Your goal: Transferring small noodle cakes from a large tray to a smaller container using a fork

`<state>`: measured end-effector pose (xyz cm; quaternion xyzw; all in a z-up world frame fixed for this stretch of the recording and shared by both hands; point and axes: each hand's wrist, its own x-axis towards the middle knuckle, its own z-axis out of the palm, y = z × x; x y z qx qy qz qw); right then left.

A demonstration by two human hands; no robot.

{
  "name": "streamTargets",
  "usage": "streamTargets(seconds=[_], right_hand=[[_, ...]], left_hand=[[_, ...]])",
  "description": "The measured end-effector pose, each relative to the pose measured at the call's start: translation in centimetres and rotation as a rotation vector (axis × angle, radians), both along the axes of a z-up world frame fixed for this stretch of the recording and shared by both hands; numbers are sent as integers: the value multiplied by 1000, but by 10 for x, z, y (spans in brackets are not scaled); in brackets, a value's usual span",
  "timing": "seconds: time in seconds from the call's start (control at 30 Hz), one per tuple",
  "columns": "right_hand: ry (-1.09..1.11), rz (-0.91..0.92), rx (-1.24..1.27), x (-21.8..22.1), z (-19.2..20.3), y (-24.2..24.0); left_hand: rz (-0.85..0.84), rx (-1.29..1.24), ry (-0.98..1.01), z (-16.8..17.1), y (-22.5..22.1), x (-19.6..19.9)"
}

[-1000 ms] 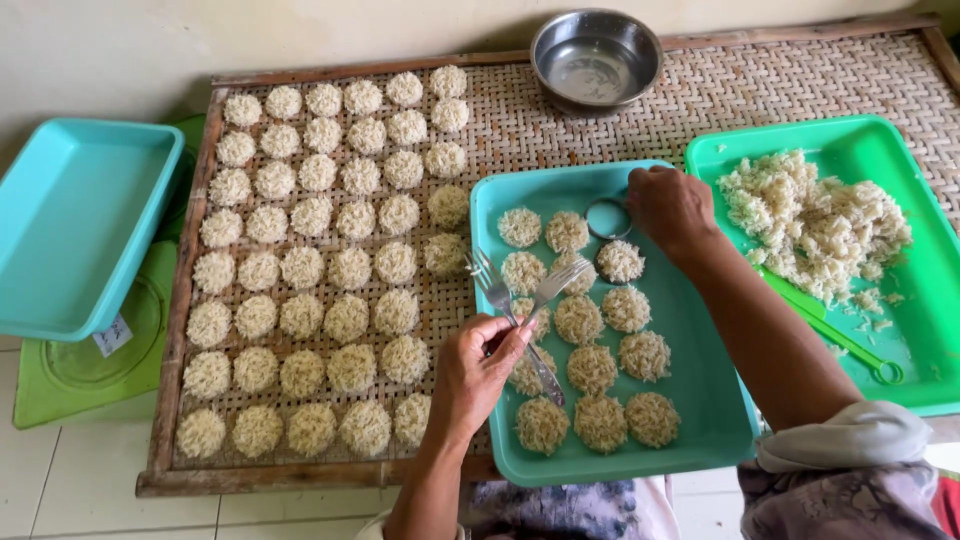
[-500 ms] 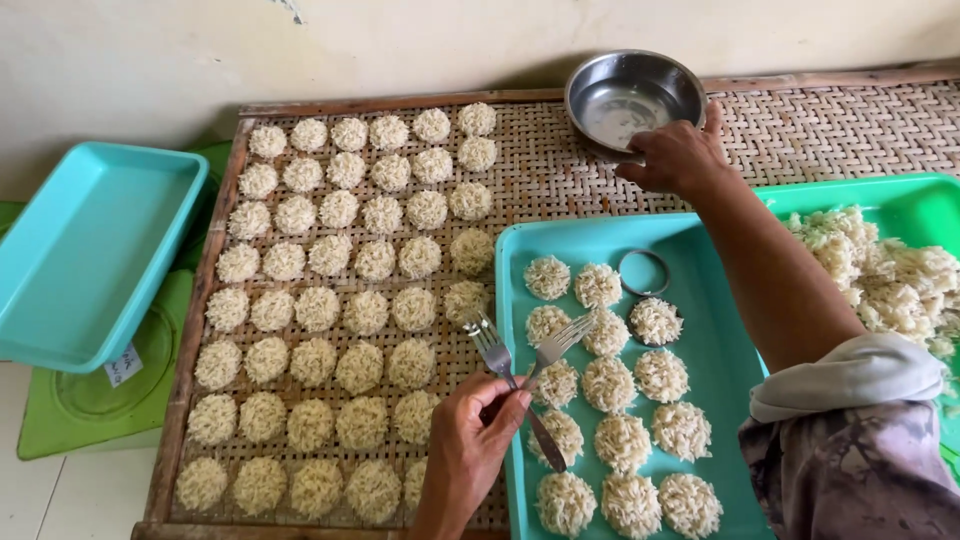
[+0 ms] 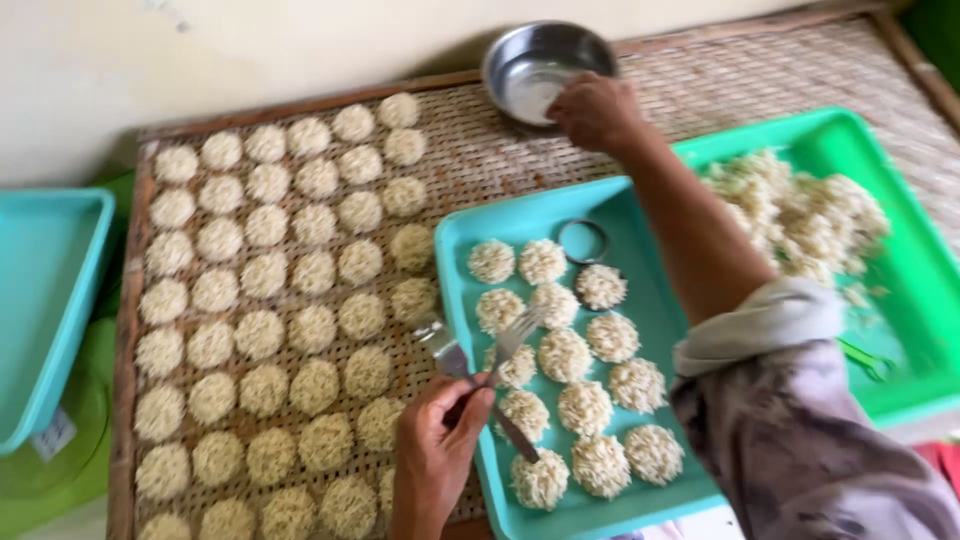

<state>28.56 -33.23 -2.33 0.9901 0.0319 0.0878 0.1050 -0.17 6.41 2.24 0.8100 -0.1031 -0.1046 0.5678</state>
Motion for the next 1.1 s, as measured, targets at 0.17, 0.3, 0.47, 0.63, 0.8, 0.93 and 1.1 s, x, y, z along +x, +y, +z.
streamTargets(seconds=[0.17, 0.3, 0.47, 0.63, 0.8, 0.93, 1.1], right_hand=[[-472, 346, 661, -134, 71, 40], [-86, 31, 798, -305, 91, 34], [338, -329, 607, -464, 58, -63], [-33, -470, 484, -503, 44, -99], [266, -694, 339, -469, 18, -106], [237, -617, 216, -456, -7, -110], [153, -531, 185, -458, -25, -121]], left_hand=[[2, -12, -22, 13, 6, -17], [5, 59, -26, 27, 1, -29], [-80, 4, -92, 8, -10, -33], [-141, -46, -67, 18, -28, -47], [-153, -57, -68, 32, -29, -56], [-222, -38, -138, -8, -36, -59], [-411, -141, 62, -15, -80, -81]])
